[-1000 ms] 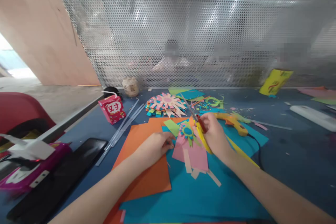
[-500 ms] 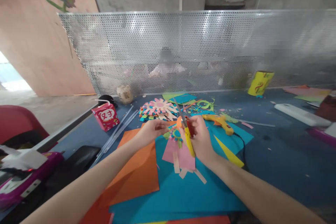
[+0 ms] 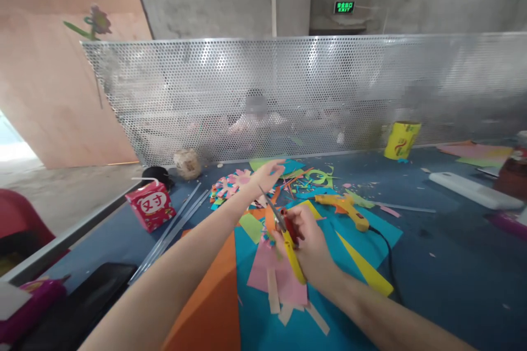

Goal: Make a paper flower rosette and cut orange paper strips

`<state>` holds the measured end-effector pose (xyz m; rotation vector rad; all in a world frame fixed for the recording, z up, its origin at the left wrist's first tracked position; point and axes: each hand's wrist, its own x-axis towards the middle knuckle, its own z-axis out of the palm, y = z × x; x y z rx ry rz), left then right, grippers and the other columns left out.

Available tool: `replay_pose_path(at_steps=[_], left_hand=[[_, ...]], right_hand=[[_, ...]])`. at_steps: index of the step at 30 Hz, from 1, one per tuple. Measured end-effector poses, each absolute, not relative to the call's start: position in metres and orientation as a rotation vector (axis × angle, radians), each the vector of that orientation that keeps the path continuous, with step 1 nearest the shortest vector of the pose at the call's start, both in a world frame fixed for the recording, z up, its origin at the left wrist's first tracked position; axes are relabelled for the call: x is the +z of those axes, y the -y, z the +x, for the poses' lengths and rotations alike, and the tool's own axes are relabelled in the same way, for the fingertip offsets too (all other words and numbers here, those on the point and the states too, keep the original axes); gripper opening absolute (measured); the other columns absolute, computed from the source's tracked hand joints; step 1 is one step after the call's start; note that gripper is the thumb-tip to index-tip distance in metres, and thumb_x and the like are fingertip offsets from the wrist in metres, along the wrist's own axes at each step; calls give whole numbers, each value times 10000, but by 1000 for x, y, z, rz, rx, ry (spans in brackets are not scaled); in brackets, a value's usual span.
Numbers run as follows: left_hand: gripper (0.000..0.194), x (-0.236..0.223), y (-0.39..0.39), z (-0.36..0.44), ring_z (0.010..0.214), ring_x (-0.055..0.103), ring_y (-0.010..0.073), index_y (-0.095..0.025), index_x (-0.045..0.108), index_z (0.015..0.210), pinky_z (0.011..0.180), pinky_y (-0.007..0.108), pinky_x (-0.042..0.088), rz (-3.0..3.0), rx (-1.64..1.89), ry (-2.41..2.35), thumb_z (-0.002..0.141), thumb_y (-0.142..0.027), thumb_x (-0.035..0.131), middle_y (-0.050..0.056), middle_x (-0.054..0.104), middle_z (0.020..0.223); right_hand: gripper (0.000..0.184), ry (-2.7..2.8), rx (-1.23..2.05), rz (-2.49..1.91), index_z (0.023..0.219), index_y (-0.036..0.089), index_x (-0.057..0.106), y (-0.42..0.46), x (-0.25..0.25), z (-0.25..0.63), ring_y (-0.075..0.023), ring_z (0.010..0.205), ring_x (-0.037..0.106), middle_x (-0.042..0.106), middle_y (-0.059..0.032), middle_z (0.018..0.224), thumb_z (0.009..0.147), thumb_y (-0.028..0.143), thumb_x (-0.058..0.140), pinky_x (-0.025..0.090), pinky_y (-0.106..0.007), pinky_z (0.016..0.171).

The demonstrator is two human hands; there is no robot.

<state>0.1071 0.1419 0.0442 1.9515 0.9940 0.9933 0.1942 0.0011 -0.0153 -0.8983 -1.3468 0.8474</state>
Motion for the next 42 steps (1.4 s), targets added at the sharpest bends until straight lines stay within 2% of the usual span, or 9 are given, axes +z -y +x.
replay_pose_path(at_steps=[3, 6, 9, 11, 14, 24, 31, 35, 42], left_hand=[[368, 44, -118, 73, 1002, 596, 195, -180, 575, 1131, 803, 289, 465, 1911, 941, -981, 865, -393, 436, 92, 645, 1096], [475, 44, -80, 40, 799, 654, 197, -150, 661, 1000, 679, 292, 489, 1889, 769, -952, 851, -508, 387, 105, 706, 913], [451, 41, -42, 19, 902, 628, 188, -178, 672, 978, 780, 287, 466, 1873, 746, -987, 825, -528, 434, 79, 679, 1044], [473, 36, -24, 12, 932, 617, 201, -154, 677, 950, 818, 297, 453, 1778, 747, -1039, 810, -545, 451, 88, 688, 1007], [463, 24, -13, 8, 825, 642, 193, -144, 654, 972, 752, 305, 475, 1518, 724, -1006, 795, -540, 491, 89, 705, 874], [361, 15, -5, 28, 556, 603, 97, -105, 649, 737, 571, 224, 492, 1183, 945, -960, 544, -376, 788, 36, 677, 661], [316, 17, -5, 21, 509, 585, 75, -107, 611, 713, 509, 192, 498, 1018, 1188, -953, 510, -228, 821, -14, 638, 589], [292, 14, -6, 22, 530, 602, 80, -108, 583, 720, 504, 187, 513, 887, 1253, -962, 520, -107, 797, -17, 639, 598], [329, 12, -4, 27, 491, 591, 73, -102, 579, 759, 483, 178, 510, 910, 1250, -916, 508, -72, 790, -5, 655, 609]], right_hand=[[284, 1308, 906, -900, 769, 252, 398, 0, -9, 193, -129, 608, 560, 558, 49, 714, 634, 186, 638, 445, -248, 526], [333, 1313, 995, -872, 743, 253, 388, 2, -7, 192, -121, 597, 552, 543, 60, 681, 598, 227, 687, 452, -247, 536], [323, 1341, 1083, -839, 732, 250, 397, 5, -10, 189, -120, 597, 555, 548, 61, 644, 596, 256, 690, 454, -242, 534], [304, 1353, 1114, -832, 738, 247, 411, 7, -11, 187, -122, 621, 566, 566, 53, 657, 602, 251, 682, 458, -242, 548], [301, 1351, 1124, -860, 734, 243, 428, 9, -11, 186, -116, 614, 567, 571, 53, 663, 586, 223, 689, 458, -239, 554], [380, 1353, 1113, -932, 726, 234, 426, 0, -13, 182, -100, 569, 521, 533, 79, 634, 558, 261, 766, 410, -218, 506], [316, 1376, 1153, -957, 792, 249, 449, 7, -10, 185, -115, 614, 570, 586, 37, 746, 643, 299, 724, 473, -250, 552], [325, 1411, 1171, -923, 788, 237, 470, 16, -1, 183, -127, 669, 587, 576, 31, 741, 621, 304, 740, 502, -253, 593], [339, 1442, 1205, -1006, 756, 230, 458, 24, 0, 179, -89, 568, 536, 555, 59, 690, 589, 225, 752, 456, -200, 491]])
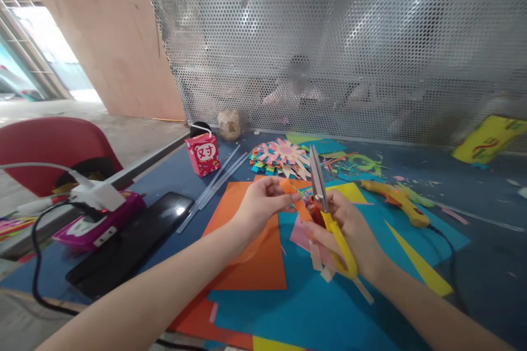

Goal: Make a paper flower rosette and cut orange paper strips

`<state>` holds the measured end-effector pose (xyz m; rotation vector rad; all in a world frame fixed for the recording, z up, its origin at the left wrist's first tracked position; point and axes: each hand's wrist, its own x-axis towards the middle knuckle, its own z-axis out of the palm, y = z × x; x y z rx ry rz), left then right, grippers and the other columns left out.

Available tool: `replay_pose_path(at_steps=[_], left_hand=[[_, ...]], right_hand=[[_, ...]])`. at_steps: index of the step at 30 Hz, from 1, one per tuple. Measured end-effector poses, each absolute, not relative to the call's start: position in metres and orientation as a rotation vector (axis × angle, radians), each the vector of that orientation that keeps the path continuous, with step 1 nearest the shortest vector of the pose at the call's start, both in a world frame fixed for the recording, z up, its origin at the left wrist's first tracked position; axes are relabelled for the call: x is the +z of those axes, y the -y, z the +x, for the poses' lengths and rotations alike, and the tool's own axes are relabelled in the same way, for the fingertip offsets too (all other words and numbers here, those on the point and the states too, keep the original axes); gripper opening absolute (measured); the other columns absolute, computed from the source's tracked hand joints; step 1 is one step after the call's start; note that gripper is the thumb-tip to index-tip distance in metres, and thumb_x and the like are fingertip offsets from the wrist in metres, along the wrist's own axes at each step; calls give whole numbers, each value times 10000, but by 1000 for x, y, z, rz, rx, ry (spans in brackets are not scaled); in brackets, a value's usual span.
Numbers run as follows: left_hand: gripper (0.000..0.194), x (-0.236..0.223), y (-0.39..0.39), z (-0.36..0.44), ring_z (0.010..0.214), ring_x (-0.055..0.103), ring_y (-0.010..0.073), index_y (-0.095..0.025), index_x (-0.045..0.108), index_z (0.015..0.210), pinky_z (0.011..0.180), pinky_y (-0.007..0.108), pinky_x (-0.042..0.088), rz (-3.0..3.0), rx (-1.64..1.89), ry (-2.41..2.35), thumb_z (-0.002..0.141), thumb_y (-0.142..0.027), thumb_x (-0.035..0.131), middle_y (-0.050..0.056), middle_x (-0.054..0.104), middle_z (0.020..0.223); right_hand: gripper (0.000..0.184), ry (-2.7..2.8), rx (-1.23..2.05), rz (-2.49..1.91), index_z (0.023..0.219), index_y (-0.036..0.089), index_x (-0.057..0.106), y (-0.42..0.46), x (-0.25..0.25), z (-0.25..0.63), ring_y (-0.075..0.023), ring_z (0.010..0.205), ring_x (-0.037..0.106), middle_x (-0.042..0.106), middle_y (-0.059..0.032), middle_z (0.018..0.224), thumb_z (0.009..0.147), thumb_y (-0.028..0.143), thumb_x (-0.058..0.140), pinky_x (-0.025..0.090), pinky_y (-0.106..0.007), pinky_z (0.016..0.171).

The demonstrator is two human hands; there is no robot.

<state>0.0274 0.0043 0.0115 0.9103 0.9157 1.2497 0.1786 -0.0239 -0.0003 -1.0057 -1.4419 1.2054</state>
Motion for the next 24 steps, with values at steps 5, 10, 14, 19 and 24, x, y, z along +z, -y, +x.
replay_pose_path(at_steps=[5, 10, 14, 19, 24], left_hand=[[308, 12, -5, 23, 479, 587, 75, -112, 577, 768, 505, 186, 520, 834, 1287, -915, 542, -82, 785, -52, 584, 525], [230, 12, -4, 16, 577, 613, 78, -107, 587, 797, 545, 185, 533, 776, 1274, -910, 627, -81, 739, -6, 628, 650], [191, 13, 0, 15, 542, 600, 85, -121, 571, 771, 438, 175, 492, 841, 1142, -941, 699, -233, 708, 3, 618, 656], [237, 14, 7, 19, 494, 599, 101, -125, 558, 758, 417, 189, 471, 875, 991, -883, 710, -313, 695, 16, 621, 601], [378, 14, 4, 15, 465, 575, 69, -121, 595, 962, 497, 201, 508, 876, 1113, -902, 628, -182, 761, -18, 631, 601]], right_hand=[[310, 1449, 1235, -1004, 803, 238, 446, 21, -8, 183, -83, 565, 532, 537, 63, 723, 643, 219, 711, 453, -206, 492], [367, 1383, 1272, -986, 829, 248, 455, 20, -10, 184, -84, 559, 531, 535, 66, 748, 608, 243, 747, 443, -207, 475], [386, 1353, 1304, -997, 831, 252, 463, 19, -9, 184, -96, 579, 530, 535, 61, 749, 586, 243, 761, 463, -224, 506], [306, 1464, 1108, -1049, 748, 245, 471, 22, -7, 182, -125, 619, 563, 557, 39, 714, 591, 236, 733, 483, -241, 552], [316, 1504, 1023, -1065, 734, 249, 461, 25, -6, 180, -137, 624, 565, 569, 24, 717, 600, 329, 736, 495, -260, 563]])
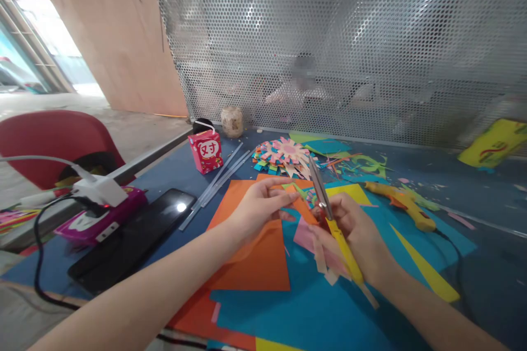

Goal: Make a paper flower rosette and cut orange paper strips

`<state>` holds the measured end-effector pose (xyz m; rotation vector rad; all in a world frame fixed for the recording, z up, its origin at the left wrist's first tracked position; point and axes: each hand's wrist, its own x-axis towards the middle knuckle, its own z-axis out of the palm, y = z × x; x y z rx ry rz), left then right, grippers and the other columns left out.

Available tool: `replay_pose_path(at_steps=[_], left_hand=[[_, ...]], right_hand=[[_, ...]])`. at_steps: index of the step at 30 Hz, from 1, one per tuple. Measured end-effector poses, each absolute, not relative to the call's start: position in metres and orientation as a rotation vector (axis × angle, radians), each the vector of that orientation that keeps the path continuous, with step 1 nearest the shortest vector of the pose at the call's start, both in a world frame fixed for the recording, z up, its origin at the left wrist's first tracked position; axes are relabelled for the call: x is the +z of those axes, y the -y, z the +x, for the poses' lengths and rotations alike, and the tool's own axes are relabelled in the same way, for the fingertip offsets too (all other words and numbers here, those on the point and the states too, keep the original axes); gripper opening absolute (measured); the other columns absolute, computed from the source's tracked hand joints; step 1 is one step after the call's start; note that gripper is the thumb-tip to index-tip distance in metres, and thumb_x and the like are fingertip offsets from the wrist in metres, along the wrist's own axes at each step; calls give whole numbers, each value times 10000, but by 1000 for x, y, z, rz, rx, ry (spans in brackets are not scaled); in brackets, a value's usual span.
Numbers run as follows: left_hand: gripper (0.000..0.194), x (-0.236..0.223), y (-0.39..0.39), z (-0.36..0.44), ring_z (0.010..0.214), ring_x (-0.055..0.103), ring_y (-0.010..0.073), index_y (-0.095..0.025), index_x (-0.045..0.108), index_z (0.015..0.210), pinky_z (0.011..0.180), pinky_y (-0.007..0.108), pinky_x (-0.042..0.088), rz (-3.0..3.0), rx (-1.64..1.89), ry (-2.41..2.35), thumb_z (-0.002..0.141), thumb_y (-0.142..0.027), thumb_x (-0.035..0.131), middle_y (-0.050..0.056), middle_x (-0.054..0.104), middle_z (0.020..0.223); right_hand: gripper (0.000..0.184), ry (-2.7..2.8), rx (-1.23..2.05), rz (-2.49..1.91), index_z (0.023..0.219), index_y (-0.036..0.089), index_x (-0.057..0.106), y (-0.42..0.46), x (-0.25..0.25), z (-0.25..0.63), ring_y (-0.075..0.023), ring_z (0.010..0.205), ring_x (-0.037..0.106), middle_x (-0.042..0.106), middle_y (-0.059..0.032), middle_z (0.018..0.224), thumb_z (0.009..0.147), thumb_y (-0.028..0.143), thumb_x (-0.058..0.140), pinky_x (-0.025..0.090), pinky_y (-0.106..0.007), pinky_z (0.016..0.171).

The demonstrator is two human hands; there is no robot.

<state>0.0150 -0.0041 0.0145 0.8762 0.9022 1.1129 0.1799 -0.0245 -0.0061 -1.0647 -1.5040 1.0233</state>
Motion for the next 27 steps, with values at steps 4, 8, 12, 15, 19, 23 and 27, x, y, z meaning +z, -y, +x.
replay_pose_path(at_steps=[4, 8, 12, 15, 19, 23, 27], left_hand=[[331, 18, -6, 3, 509, 589, 66, -129, 642, 917, 510, 180, 493, 1036, 1264, -905, 622, -221, 760, -4, 672, 647], [240, 28, -16, -15, 581, 600, 64, -141, 690, 815, 557, 159, 469, 1312, 1416, -949, 601, -216, 768, 2, 696, 669], [268, 37, -18, -29, 643, 619, 99, -157, 699, 874, 578, 191, 474, 1453, 1409, -1017, 632, -263, 746, 28, 710, 738], [295, 40, -17, -33, 647, 611, 108, -155, 701, 923, 587, 205, 466, 1564, 1373, -1087, 651, -266, 727, 38, 700, 740], [280, 39, -16, -33, 661, 574, 102, -165, 710, 943, 624, 213, 443, 1736, 1348, -1100, 679, -259, 701, 9, 638, 685], [277, 38, -14, -31, 633, 526, 95, -197, 714, 960, 575, 205, 399, 1871, 1287, -1118, 696, -273, 684, -7, 593, 667], [293, 37, -13, -31, 625, 512, 104, -214, 709, 985, 544, 209, 372, 1939, 1235, -1117, 712, -313, 665, -2, 602, 684]], right_hand=[[356, 1579, 958, -1075, 765, 249, 443, 22, -6, 188, -151, 687, 579, 578, 11, 763, 609, 356, 744, 498, -263, 588], [320, 1757, 883, -1121, 819, 249, 424, 17, -10, 200, -194, 831, 613, 610, -28, 871, 670, 322, 697, 509, -309, 698], [313, 1863, 769, -1247, 806, 246, 419, 15, -10, 206, -200, 769, 618, 612, -37, 842, 682, 376, 675, 513, -314, 648], [308, 1931, 685, -1325, 818, 248, 422, 16, -7, 209, -212, 775, 621, 622, -55, 883, 689, 404, 654, 512, -317, 619], [271, 2045, 566, -1435, 853, 256, 431, 16, -5, 212, -238, 759, 631, 641, -56, 844, 719, 416, 604, 500, -321, 556], [247, 2088, 617, -1431, 842, 265, 426, 15, -8, 213, -266, 832, 641, 653, -63, 879, 734, 423, 583, 511, -325, 549], [268, 2108, 652, -1449, 849, 271, 435, 12, -10, 213, -260, 865, 642, 653, -53, 898, 715, 421, 612, 529, -334, 608]])
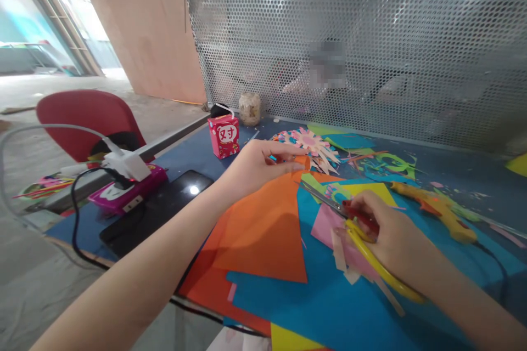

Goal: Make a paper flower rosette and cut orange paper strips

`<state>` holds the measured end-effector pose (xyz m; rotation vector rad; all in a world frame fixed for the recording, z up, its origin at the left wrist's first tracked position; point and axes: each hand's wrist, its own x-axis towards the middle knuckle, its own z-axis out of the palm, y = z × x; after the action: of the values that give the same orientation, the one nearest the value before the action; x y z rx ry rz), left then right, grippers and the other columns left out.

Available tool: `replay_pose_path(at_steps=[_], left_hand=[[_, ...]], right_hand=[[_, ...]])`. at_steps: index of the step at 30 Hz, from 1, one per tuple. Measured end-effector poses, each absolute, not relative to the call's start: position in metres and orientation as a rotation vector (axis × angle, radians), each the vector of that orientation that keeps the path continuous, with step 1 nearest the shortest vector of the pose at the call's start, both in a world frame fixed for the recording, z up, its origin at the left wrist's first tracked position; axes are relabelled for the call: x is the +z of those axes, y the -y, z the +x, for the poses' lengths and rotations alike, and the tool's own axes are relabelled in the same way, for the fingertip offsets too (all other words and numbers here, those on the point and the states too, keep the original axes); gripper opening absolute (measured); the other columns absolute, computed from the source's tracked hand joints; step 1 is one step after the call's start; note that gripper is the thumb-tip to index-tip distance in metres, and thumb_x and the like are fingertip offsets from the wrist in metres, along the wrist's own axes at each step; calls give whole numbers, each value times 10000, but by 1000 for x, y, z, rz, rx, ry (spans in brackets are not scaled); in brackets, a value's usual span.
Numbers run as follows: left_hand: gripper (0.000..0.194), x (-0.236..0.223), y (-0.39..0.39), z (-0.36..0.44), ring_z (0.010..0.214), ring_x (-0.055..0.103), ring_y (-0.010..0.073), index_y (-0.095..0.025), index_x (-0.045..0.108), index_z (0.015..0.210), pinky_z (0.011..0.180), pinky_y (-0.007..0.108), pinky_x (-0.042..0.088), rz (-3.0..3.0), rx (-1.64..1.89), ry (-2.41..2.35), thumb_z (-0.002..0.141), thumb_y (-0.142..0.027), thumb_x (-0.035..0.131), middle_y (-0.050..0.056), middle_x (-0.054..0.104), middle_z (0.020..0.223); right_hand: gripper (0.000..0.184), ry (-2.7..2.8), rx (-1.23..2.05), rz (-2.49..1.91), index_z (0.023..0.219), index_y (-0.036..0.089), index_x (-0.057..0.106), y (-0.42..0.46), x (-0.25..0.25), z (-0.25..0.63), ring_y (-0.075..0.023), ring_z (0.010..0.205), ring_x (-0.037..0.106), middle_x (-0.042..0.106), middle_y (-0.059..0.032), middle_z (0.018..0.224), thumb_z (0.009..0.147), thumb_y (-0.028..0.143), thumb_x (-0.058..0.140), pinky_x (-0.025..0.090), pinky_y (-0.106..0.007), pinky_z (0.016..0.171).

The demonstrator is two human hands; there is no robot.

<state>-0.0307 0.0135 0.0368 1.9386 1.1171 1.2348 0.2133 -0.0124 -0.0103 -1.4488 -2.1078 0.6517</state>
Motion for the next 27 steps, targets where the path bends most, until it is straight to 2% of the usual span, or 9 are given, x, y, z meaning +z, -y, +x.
replay_pose_path(at_steps=[5, 10, 13, 18, 27], left_hand=[[321, 34, -11, -27, 598, 510, 105, -237, 689, 1035, 539, 212, 362, 2003, 1168, -1123, 719, -288, 659, -6, 636, 677], [246, 34, -6, -18, 604, 540, 114, -228, 721, 958, 554, 207, 381, 2074, 1076, -1113, 724, -202, 650, 10, 701, 720], [236, 34, -5, -16, 614, 558, 122, -236, 725, 945, 570, 210, 393, 2099, 1063, -1115, 721, -213, 656, 9, 708, 725], [198, 33, -6, -17, 610, 563, 122, -227, 736, 901, 584, 213, 404, 2128, 1046, -1128, 717, -230, 662, 2, 703, 695], [216, 32, -7, -18, 595, 571, 119, -219, 728, 932, 564, 207, 402, 2114, 1039, -1132, 731, -237, 649, 8, 717, 709]], right_hand=[[249, 2197, 519, -1472, 812, 266, 437, 15, -7, 213, -239, 738, 644, 652, -35, 812, 716, 421, 607, 506, -329, 560], [192, 2258, 430, -1471, 816, 262, 452, 19, -4, 213, -215, 670, 632, 643, -25, 770, 728, 349, 600, 483, -303, 540], [138, 2282, 415, -1461, 779, 258, 441, 20, -4, 212, -199, 624, 613, 624, -21, 727, 748, 309, 566, 469, -297, 527], [153, 2308, 429, -1486, 771, 255, 432, 19, -4, 211, -183, 609, 589, 608, -18, 723, 766, 352, 550, 461, -289, 532], [193, 2326, 387, -1500, 727, 260, 402, 20, -3, 211, -151, 525, 511, 558, 14, 640, 767, 374, 553, 417, -261, 473]])
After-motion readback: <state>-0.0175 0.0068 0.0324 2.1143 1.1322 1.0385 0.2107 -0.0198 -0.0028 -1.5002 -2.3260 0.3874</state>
